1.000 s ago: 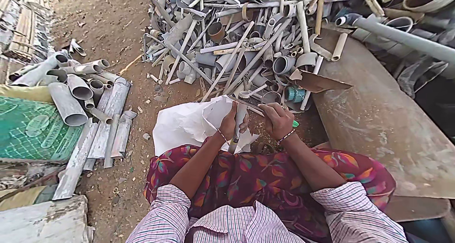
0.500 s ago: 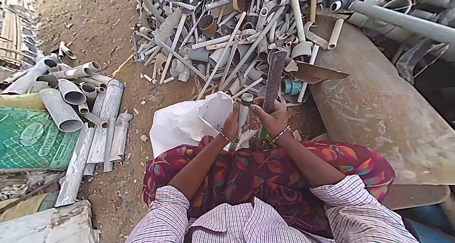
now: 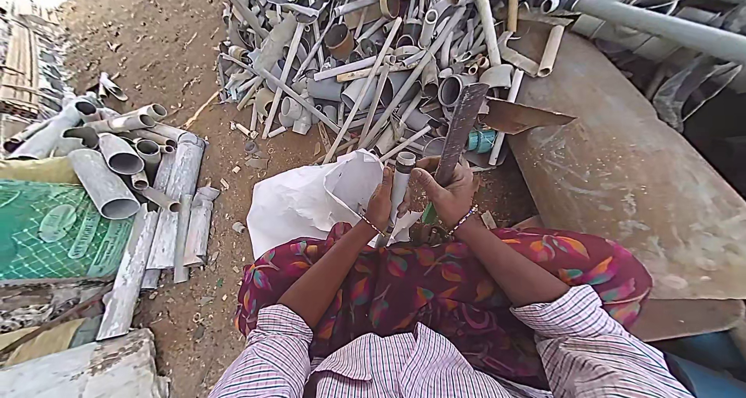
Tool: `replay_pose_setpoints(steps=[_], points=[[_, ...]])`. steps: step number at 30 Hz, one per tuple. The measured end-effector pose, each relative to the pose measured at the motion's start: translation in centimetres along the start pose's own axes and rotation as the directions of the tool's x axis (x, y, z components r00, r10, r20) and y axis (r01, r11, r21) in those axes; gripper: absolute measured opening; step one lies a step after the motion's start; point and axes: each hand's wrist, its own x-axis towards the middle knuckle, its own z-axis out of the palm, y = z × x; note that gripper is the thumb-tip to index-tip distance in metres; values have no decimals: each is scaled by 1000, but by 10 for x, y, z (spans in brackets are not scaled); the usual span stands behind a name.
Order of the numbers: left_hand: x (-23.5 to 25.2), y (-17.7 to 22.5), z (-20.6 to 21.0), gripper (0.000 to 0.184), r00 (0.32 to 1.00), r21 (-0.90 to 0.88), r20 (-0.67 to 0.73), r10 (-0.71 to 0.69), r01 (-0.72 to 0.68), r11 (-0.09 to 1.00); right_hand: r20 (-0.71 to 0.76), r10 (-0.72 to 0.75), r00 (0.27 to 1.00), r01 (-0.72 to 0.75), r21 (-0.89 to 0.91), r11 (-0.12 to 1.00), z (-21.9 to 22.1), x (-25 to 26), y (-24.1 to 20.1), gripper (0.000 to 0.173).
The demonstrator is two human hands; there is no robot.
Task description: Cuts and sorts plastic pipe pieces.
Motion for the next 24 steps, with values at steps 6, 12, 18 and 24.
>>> replay_pose_setpoints(steps=[6,12,18,24], points=[[1,-1,0,68,1000,34,0,-1,1,999,-46,-30,998,26,-95,995,2,1,0,9],[-3,2,1,71,985,-41,73,-154,158,987,-3,-11,1000,11,17,1000,4,4,2,7],[5,-3,-10,72,957,-159,253,-145,189,969,-6,40,999,-40,57,998,6,9,9,6],[5,-6,-18,70,968,50,245,45,-60,997,44,145,989,-149,108,983,-2,11,12,7]])
